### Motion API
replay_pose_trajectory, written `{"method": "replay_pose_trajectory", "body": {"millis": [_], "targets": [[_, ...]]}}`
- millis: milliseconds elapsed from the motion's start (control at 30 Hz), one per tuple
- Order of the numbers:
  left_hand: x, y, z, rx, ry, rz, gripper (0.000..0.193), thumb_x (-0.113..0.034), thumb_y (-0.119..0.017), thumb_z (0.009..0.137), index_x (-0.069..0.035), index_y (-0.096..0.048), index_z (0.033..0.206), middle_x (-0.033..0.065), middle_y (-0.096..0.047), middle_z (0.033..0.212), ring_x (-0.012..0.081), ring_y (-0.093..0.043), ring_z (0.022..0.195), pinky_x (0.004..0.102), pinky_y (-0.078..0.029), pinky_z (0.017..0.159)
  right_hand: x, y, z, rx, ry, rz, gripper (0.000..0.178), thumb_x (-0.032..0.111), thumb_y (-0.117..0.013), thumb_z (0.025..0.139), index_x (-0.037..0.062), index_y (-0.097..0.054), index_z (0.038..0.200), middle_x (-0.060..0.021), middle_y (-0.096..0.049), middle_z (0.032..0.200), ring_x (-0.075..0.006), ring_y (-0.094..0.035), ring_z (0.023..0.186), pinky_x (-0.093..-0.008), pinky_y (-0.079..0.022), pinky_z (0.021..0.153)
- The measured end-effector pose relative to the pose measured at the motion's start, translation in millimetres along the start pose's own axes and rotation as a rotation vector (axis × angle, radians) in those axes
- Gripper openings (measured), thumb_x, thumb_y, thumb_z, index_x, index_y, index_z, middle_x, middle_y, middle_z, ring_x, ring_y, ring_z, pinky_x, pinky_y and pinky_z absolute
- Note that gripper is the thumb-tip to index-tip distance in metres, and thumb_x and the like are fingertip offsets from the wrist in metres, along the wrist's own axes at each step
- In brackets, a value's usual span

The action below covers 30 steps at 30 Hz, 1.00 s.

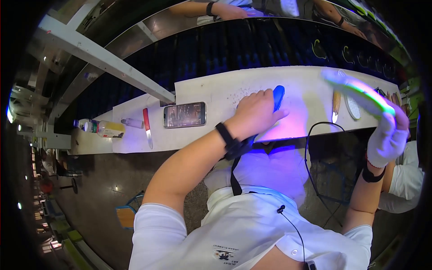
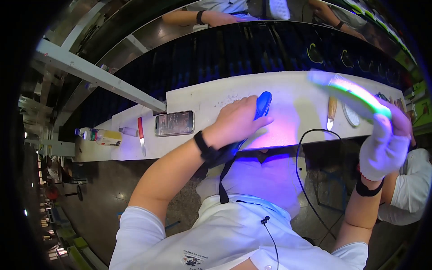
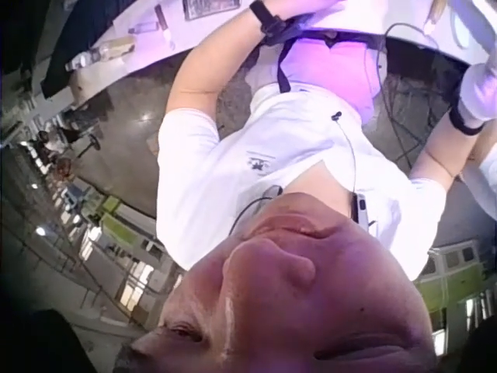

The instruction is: Inspecting shoe components using a UV light and assembling them at a factory station.

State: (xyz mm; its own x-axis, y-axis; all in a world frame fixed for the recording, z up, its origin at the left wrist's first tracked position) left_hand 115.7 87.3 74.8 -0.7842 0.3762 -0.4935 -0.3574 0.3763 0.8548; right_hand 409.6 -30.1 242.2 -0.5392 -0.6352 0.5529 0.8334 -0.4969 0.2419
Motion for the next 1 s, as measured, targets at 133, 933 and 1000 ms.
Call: {"method": "replay_pose_trajectory", "body": {"millis": [133,933,1000], "targets": [[13,-22,25,0.024,0.060,0.034,0.050,-0.045,-0.065,0.103,0.004,-0.061,0.114,0.0235,-0.076,0.103,0.0423,-0.074,0.094,0.0512,-0.058,0.083,-20,-55,-27,0.323,-0.323,-0.221,0.020,0.013,-0.070,0.104,-0.0034,-0.068,0.116,-0.0059,-0.069,0.104,-0.0137,-0.065,0.097,-0.0278,-0.051,0.089],[-54,38,-90,-0.628,-0.693,-0.540,0.044,0.009,-0.081,0.084,-0.007,-0.045,0.104,0.0308,-0.061,0.136,0.0460,-0.066,0.127,0.0506,-0.057,0.104,-9,-103,-112,0.265,-0.778,0.701,0.042,0.026,-0.094,0.078,0.0027,-0.063,0.093,-0.0296,-0.065,0.137,-0.0404,-0.062,0.131,-0.0555,-0.047,0.115],[-50,39,-93,-0.648,-0.641,-0.558,0.040,0.007,-0.083,0.081,-0.006,-0.051,0.101,0.0294,-0.066,0.133,0.0467,-0.068,0.123,0.0518,-0.056,0.104,-6,-135,-113,0.303,-0.735,0.800,0.037,0.023,-0.092,0.080,0.0035,-0.065,0.095,-0.0288,-0.053,0.155,-0.0403,-0.057,0.140,-0.0558,-0.040,0.122]]}}
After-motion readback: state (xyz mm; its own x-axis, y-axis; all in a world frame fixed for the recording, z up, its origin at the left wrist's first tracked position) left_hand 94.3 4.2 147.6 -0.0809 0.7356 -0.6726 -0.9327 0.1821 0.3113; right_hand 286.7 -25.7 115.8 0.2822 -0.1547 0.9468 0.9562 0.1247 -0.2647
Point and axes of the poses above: each hand's wrist, its own z-axis towards the middle knuckle, its own y-axis out of the back of the hand, x = y × z, the point moved 10 cm from there along z, towards the middle knuckle
